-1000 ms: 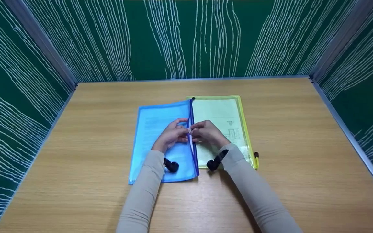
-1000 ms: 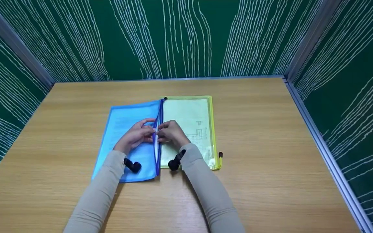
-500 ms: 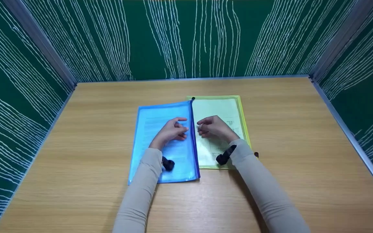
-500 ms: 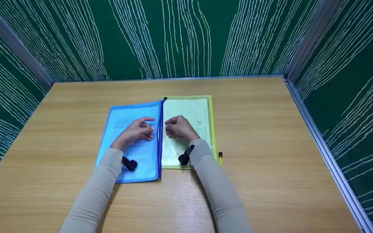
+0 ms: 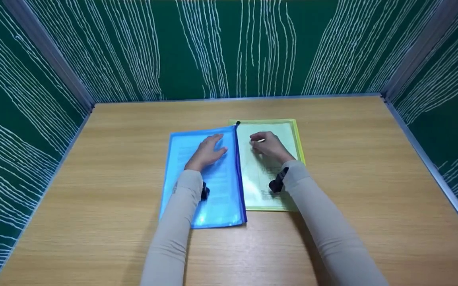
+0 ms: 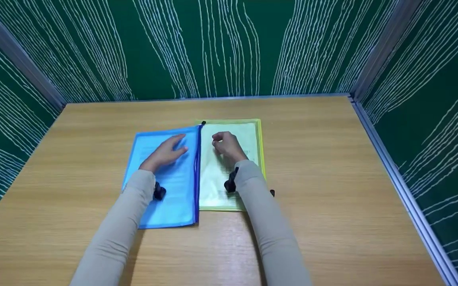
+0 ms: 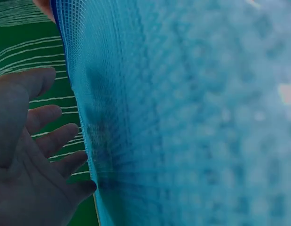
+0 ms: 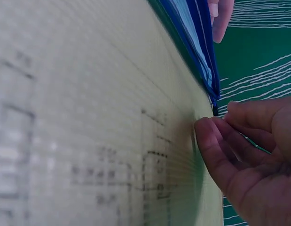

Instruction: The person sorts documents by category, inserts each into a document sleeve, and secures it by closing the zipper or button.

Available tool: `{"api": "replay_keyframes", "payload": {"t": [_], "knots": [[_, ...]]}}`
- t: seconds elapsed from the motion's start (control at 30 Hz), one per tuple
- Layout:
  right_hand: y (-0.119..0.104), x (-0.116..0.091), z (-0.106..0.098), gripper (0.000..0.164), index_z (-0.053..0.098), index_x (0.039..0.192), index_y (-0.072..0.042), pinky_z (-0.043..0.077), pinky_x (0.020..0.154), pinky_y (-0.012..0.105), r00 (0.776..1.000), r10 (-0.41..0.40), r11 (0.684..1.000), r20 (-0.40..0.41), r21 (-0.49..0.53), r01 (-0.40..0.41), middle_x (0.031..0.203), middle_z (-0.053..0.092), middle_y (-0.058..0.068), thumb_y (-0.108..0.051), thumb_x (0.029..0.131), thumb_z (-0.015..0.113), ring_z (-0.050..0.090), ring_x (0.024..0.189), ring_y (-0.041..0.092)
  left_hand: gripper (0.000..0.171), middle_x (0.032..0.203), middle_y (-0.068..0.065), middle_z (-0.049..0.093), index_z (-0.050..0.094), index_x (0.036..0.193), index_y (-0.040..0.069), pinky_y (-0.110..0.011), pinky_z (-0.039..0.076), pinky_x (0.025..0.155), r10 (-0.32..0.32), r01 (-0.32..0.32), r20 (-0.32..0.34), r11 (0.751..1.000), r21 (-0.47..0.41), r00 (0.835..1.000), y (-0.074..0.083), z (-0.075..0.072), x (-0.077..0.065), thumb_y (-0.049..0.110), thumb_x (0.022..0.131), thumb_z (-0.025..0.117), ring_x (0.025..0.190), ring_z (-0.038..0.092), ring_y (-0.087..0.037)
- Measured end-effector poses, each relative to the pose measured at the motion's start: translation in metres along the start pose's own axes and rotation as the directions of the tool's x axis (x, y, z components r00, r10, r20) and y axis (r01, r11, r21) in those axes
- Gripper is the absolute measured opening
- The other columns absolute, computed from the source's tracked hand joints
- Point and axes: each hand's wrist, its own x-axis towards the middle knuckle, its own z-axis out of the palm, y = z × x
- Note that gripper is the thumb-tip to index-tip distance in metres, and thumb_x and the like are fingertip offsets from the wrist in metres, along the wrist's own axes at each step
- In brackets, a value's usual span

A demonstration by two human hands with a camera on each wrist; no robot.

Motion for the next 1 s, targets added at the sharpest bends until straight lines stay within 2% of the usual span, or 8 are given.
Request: {"api": "replay_keyframes", "payload": {"t": [0.13, 0.23, 0.37, 0.47, 0.7, 0.93, 1.0], "knots": [[-0.002, 0.009, 0.0, 0.037, 0.053, 0.133, 0.0, 0.053, 0.088, 0.035, 1.0, -0.006, 1.0, -0.014, -0.014, 0.006, 0.126, 0.059, 0.017, -0.015, 0.099, 0.052, 0.062, 0.102, 0.026, 0.064, 0.162, -0.003, 0.015, 0.022, 0.154, 0.02, -0.05, 0.003, 0.121, -0.046, 0.041, 0.046, 0.994, 0.102, 0.998, 0.002, 0.001, 0.009, 0.043, 0.099, 0.046, 0.151, 0.002, -0.026], [-0.003, 0.016, 0.0, 0.038, 0.053, 0.133, 0.0, 0.053, 0.09, 0.038, 0.999, -0.024, 0.999, -0.025, -0.044, 0.023, 0.129, 0.057, 0.017, -0.016, 0.098, 0.053, 0.062, 0.105, 0.03, 0.067, 0.163, -0.001, 0.008, 0.016, 0.155, 0.023, -0.05, -0.002, 0.121, -0.078, 0.067, 0.078, 0.989, 0.132, 0.994, 0.002, 0.001, 0.013, 0.048, 0.099, 0.042, 0.151, -0.003, -0.024], [-0.008, 0.025, 0.0, 0.039, 0.052, 0.134, 0.0, 0.053, 0.086, 0.037, 0.998, -0.062, 0.992, -0.024, -0.108, 0.059, 0.135, 0.055, 0.017, -0.016, 0.099, 0.052, 0.063, 0.104, 0.031, 0.072, 0.163, 0.001, 0.0, 0.008, 0.156, 0.022, -0.051, -0.009, 0.119, -0.09, 0.066, 0.142, 0.985, 0.162, 0.986, -0.003, -0.001, 0.015, 0.054, 0.099, 0.038, 0.15, -0.009, -0.024], [-0.012, 0.031, 0.0, 0.04, 0.051, 0.137, -0.001, 0.052, 0.089, 0.039, 0.997, -0.074, 0.986, -0.015, -0.15, 0.071, 0.138, 0.053, 0.017, -0.017, 0.1, 0.05, 0.061, 0.109, 0.031, 0.076, 0.163, 0.002, -0.006, 0.005, 0.156, 0.022, -0.051, -0.014, 0.118, -0.086, 0.057, 0.173, 0.985, 0.166, 0.981, -0.008, 0.0, 0.016, 0.057, 0.097, 0.038, 0.149, -0.014, -0.023], [-0.016, 0.046, 0.0, 0.044, 0.045, 0.143, -0.006, 0.032, 0.114, 0.046, 0.995, -0.089, 0.958, 0.04, -0.27, 0.096, 0.148, 0.043, 0.014, -0.017, 0.1, 0.048, 0.038, 0.139, 0.03, 0.078, 0.162, 0.004, -0.009, 0.003, 0.156, 0.024, -0.05, -0.017, 0.117, -0.088, 0.057, 0.185, 0.984, 0.168, 0.979, -0.009, 0.002, 0.017, 0.059, 0.096, 0.038, 0.148, -0.018, -0.021], [-0.021, 0.057, 0.002, 0.049, 0.035, 0.15, -0.016, 0.021, 0.118, 0.05, 0.993, -0.071, 0.913, 0.092, -0.396, 0.102, 0.156, 0.032, 0.008, -0.014, 0.102, 0.045, 0.023, 0.146, 0.03, 0.077, 0.162, 0.004, -0.009, 0.003, 0.156, 0.025, -0.05, -0.017, 0.117, -0.096, 0.064, 0.183, 0.983, 0.172, 0.978, -0.008, 0.003, 0.015, 0.059, 0.096, 0.039, 0.148, -0.018, -0.021], [-0.022, 0.058, 0.003, 0.049, 0.035, 0.15, -0.022, 0.016, 0.119, 0.053, 0.995, -0.047, 0.916, 0.092, -0.393, 0.08, 0.157, 0.03, 0.006, -0.016, 0.102, 0.044, 0.019, 0.148, 0.029, 0.077, 0.163, 0.004, -0.009, 0.003, 0.156, 0.025, -0.05, -0.017, 0.117, -0.097, 0.065, 0.182, 0.982, 0.175, 0.979, -0.009, 0.003, 0.015, 0.059, 0.096, 0.038, 0.148, -0.018, -0.021]]}}
